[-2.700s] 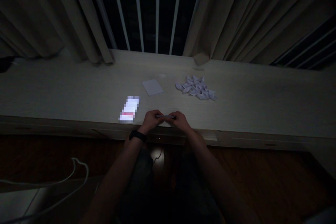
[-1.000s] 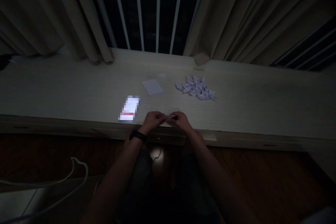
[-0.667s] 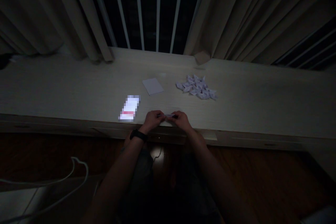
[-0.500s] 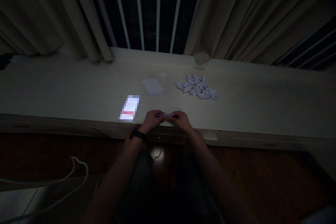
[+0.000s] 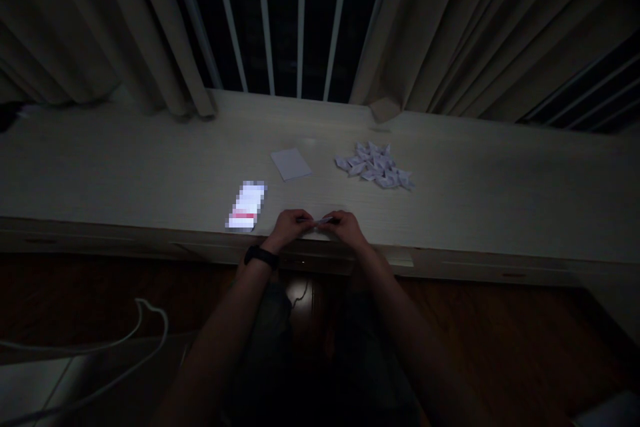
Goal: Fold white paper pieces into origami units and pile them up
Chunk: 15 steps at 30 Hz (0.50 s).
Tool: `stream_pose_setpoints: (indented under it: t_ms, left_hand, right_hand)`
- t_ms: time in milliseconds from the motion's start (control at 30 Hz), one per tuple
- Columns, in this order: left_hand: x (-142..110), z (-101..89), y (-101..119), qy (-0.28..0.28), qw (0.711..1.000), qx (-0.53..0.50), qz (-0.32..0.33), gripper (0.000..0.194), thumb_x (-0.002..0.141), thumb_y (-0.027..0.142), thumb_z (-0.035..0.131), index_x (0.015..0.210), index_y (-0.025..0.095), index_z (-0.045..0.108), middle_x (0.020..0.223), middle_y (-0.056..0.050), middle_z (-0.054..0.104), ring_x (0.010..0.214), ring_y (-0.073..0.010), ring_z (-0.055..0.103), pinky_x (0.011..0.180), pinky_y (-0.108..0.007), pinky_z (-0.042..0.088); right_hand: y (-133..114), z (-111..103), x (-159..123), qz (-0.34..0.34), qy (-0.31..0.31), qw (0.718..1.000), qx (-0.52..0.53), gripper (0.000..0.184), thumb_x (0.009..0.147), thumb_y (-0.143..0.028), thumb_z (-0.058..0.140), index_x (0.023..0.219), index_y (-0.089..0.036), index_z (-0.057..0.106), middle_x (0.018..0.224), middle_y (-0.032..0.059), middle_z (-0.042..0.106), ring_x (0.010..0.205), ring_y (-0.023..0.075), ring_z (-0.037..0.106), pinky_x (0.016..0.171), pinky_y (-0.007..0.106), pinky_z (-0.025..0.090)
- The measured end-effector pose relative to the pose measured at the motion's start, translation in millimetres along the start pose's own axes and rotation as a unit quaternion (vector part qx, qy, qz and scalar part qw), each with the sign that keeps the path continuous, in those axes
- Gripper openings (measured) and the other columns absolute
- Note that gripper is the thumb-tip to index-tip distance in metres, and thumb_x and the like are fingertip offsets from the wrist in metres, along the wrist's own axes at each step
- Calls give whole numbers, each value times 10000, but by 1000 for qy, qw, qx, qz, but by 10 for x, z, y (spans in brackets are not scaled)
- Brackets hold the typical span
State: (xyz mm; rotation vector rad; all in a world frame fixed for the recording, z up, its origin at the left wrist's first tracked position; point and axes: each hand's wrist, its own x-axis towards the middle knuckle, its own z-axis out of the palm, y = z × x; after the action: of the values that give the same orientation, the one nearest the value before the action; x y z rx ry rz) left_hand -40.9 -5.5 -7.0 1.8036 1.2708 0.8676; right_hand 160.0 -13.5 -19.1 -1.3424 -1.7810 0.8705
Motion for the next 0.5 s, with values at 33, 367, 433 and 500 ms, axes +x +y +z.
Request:
stream_pose_setpoints:
  t_ms: [33,367,433,500]
  left_hand:
    - [4,1,-2,-2,1000,-2,1,244,720,381,677,766,143,710,741,-45,702,702,-157,619,655,-240,446]
    - [-1,34,-39,6,1000,-28,-8,262,678,395,710,753,144,697,715,-32,691,674,-146,607,616,-233,449]
    - [-4,30,-35,-2,999,-35,-11,250,676,386,712,736,144,695,693,-25,684,651,-139,598,603,-228,440]
    - [-6,20,-20,-4,999,-41,-19,250,671,387,717,729,144,700,690,-25,686,643,-137,596,603,-228,435]
  right_hand:
    - [4,-10,5,3,-4,1000,24,260,685,-424,717,789,-186,725,722,26,697,668,158,608,634,249,434]
    - [39,-19,13,20,-10,998,63,279,661,-444,719,760,-183,722,685,19,674,635,151,570,595,251,415]
    - [43,-20,11,27,-7,997,72,279,643,-447,730,727,-181,716,663,14,661,625,150,559,591,253,409]
    - [41,-26,11,35,-1,995,92,275,641,-447,730,704,-180,713,651,11,653,623,149,554,602,259,407]
